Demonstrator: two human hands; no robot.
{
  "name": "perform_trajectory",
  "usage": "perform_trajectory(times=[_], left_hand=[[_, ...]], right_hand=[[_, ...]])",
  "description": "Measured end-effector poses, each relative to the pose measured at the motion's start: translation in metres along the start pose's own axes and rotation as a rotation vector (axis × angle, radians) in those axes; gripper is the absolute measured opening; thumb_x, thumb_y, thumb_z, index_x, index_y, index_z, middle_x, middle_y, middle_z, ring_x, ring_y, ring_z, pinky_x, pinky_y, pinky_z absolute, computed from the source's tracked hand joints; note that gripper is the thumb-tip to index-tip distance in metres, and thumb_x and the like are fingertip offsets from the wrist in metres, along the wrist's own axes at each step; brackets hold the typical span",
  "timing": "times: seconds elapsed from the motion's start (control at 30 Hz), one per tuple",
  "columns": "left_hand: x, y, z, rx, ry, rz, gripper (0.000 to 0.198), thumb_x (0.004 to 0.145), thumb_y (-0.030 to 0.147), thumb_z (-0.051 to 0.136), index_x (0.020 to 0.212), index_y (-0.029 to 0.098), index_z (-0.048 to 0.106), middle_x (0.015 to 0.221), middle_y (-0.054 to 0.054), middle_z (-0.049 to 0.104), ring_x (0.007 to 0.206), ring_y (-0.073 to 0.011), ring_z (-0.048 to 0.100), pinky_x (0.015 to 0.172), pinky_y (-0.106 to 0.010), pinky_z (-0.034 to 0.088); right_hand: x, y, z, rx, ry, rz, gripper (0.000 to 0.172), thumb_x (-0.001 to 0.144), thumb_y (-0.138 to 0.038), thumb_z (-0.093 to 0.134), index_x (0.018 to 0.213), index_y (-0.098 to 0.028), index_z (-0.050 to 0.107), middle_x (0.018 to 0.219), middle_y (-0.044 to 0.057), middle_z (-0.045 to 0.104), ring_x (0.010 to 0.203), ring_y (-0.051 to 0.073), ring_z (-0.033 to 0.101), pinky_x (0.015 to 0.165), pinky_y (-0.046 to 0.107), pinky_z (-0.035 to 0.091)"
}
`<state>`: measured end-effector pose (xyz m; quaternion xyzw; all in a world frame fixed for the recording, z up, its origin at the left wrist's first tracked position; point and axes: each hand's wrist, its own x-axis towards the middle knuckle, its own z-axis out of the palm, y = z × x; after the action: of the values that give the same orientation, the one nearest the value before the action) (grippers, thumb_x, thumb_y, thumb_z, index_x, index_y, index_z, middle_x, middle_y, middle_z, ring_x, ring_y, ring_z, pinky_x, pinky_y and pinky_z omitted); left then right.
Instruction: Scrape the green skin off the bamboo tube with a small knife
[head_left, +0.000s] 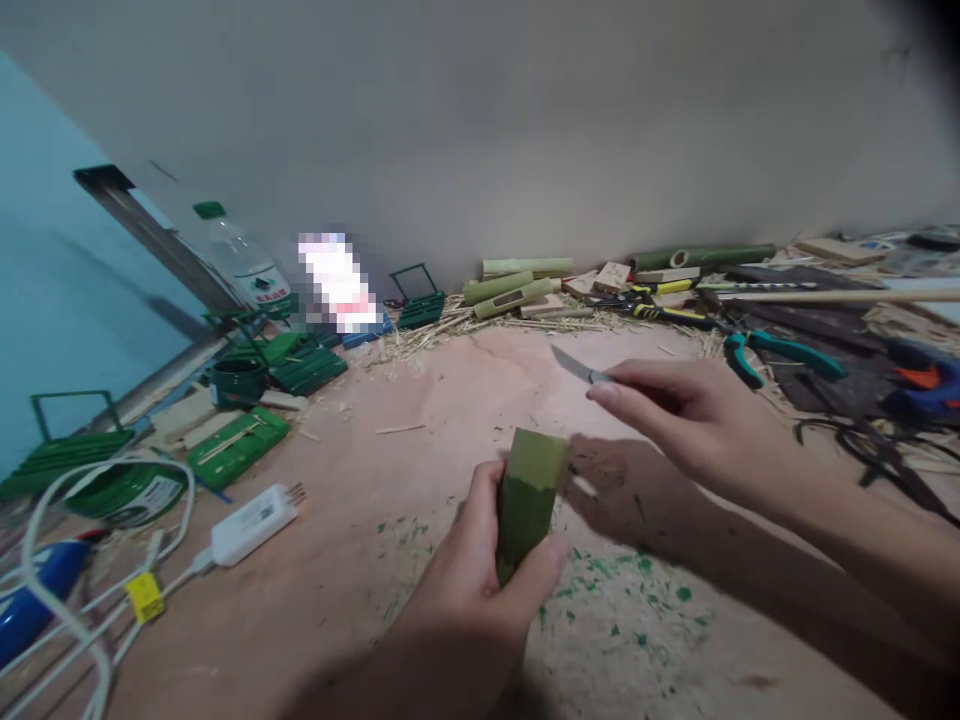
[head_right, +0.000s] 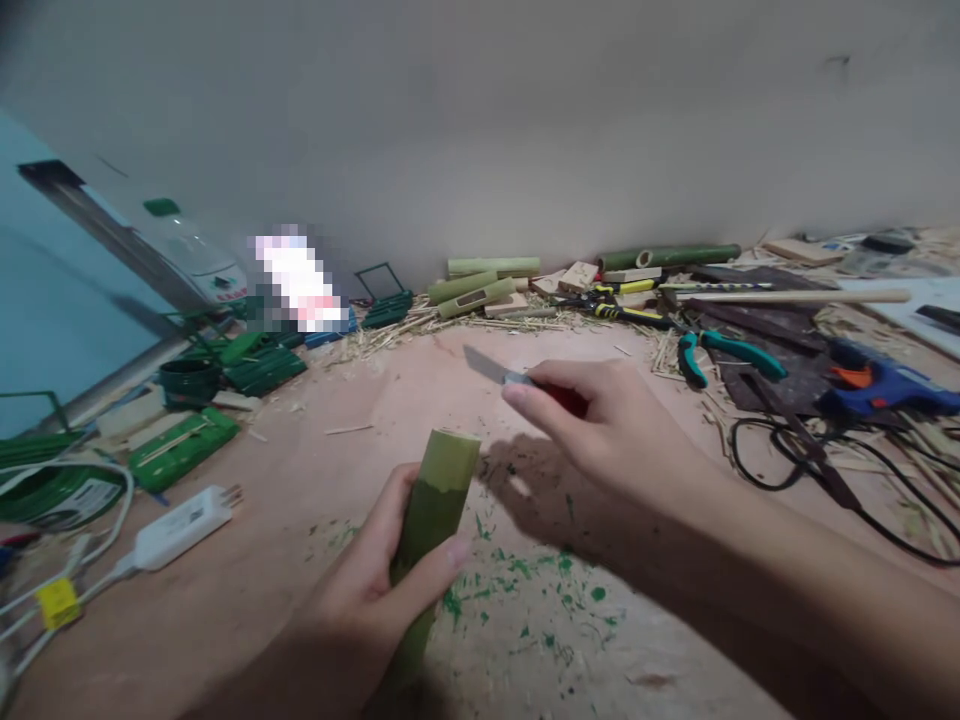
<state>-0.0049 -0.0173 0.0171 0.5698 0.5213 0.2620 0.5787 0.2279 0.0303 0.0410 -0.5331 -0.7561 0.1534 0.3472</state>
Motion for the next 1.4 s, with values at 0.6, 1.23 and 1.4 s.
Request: perform_trajectory(times=[0.6,1.23,1.4], left_hand=[[0.002,-0.004,0.004,-0.034,0.085,-0.013,0.047,0.091,0.041,0.070,0.132,0.022,0.056,0.086,-0.003,0.064,0.076,-0.0191,0.060,0.067,-0.027,0.043],[0.002,0.002,0.001,-0.135,-0.019,-0.084,0.052,0.092,0.045,0.067,0.136,0.022,0.051,0.079,0.001,0.057,0.069,-0.0171,0.056,0.066,-0.027,0.045],[0.013,-0.005,-0.006,-0.419,-0.063,-0.036,0.043,0.090,0.045,0.073,0.120,0.018,0.058,0.072,0.000,0.060,0.067,-0.0166,0.059,0.063,-0.026,0.046]], right_hand=[[-0.015,-0.007,0.017,0.093,-0.364,-0.074,0.041,0.107,-0.046,0.052,0.075,-0.020,0.057,0.064,-0.004,0.050,0.059,0.012,0.044,0.057,0.026,0.031],[-0.001,-0.005,0.011,0.082,-0.137,0.147,0.046,0.101,-0.052,0.052,0.069,-0.019,0.060,0.062,-0.001,0.048,0.060,0.015,0.043,0.053,0.027,0.032],[-0.012,-0.008,0.019,0.183,-0.245,0.087,0.042,0.105,-0.046,0.050,0.084,-0.017,0.070,0.069,0.003,0.061,0.063,0.016,0.050,0.054,0.027,0.037]])
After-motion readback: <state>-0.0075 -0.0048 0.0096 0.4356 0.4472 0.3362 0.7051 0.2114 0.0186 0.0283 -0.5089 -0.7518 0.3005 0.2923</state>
